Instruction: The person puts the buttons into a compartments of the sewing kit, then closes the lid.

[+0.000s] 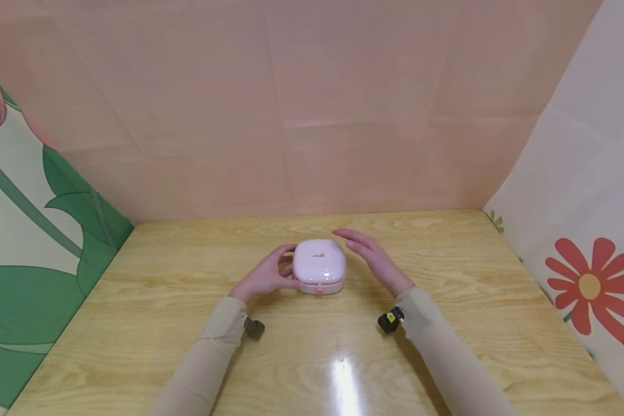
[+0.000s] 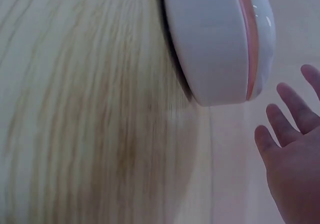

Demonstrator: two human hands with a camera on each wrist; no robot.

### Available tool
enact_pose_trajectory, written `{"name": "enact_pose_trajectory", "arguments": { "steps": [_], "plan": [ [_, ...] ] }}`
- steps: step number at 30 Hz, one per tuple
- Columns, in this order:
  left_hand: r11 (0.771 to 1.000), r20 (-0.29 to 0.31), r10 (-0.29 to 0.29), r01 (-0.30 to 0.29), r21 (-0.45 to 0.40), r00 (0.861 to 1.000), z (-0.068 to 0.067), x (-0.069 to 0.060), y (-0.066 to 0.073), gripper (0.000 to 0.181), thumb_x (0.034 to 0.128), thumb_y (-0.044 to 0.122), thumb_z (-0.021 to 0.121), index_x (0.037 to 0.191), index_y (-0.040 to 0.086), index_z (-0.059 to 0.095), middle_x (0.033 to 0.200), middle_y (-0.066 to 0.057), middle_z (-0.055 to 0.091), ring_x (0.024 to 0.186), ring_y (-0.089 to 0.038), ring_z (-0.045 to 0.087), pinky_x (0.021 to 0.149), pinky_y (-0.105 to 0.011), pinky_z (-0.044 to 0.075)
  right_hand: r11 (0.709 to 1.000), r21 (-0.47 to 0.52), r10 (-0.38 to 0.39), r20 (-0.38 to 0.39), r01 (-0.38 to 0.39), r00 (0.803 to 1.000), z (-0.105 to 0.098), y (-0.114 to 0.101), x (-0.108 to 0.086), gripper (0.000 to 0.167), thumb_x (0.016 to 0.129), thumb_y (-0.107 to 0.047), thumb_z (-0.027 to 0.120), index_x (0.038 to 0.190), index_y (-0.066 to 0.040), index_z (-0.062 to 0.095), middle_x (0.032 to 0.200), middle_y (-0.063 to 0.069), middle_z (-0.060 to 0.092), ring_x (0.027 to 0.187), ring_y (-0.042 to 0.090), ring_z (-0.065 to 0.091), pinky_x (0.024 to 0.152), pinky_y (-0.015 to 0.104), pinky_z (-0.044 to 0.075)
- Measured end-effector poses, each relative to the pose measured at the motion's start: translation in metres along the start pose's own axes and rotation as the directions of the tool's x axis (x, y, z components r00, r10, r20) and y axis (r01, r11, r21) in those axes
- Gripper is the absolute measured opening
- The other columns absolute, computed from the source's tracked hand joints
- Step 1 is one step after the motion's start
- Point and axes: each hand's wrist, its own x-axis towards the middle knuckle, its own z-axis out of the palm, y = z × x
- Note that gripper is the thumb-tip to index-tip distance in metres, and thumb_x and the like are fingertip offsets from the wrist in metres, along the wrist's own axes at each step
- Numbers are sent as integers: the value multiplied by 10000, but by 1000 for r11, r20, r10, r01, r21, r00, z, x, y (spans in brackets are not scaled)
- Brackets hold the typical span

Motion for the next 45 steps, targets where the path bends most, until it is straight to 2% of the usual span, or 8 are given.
{"name": "enact_pose_trajectory", "arguments": {
  "steps": [3,7,10,17,21,24,31,45],
  "plan": [
    [1000,3,5,-5,3,1000,0,0,-1,969,686,27,852,1462,12,272,1489,-118,293,1314,-274,380,1008,-265,449,990,-142,-3,20,6,1000,6,-4,-1,416,1021,-153,432,1434,-102,437,1512,64,334,1405,271,215,1117,630,144],
    [1000,1,-2,2,8,1000,1,1,0,970,692,40,852,1467,19,267,1494,-108,287,1318,-271,373,1013,-272,447,948,-304,-75,80,96,994,14,-7,-2,471,977,-163,550,1434,-130,446,1528,106,285,1408,305,190,1092,661,185],
    [1000,1,-6,6,7,1000,1,1,0,971,698,49,851,1470,26,262,1498,-97,283,1323,-262,367,1017,-277,444,893,-419,-118,129,162,985,19,-9,-2,524,949,-227,602,1438,-131,441,1525,144,278,1405,344,179,1084,668,200],
    [1000,23,-1,2,-7,1000,1,-4,8,965,724,25,827,1484,18,232,1512,-119,254,1338,-294,337,1053,-356,416,719,-637,-157,238,276,958,32,-9,-4,617,916,-360,620,1458,-148,415,1517,182,280,1389,435,161,1074,685,206],
    [1000,42,7,-6,-6,999,0,-9,21,945,739,-12,803,1475,-38,211,1507,-172,244,1340,-341,320,1075,-421,388,663,-690,-145,263,291,954,37,-11,-6,605,922,-370,601,1466,-187,407,1528,165,267,1389,437,165,1085,663,215],
    [1000,50,13,-13,7,999,-1,-11,26,931,750,-19,792,1471,-59,204,1499,-192,245,1338,-357,316,1080,-443,378,646,-705,-136,270,292,953,40,-12,-7,572,944,-346,568,1471,-202,398,1532,166,261,1392,429,167,1107,634,203],
    [999,32,14,-15,39,999,0,-3,7,952,745,50,817,1489,16,223,1499,-124,262,1340,-307,324,1068,-367,400,612,-733,-128,278,297,952,41,-12,-9,542,964,-301,538,1477,-209,387,1538,154,253,1400,411,162,1119,607,208],
    [998,10,-3,3,63,1000,-1,-3,4,976,712,122,853,1481,50,256,1494,-67,290,1327,-253,363,1023,-259,433,601,-728,-131,317,330,939,42,-11,-6,562,939,-265,606,1461,-186,415,1531,145,272,1400,408,166,1151,554,177]
  ]
}}
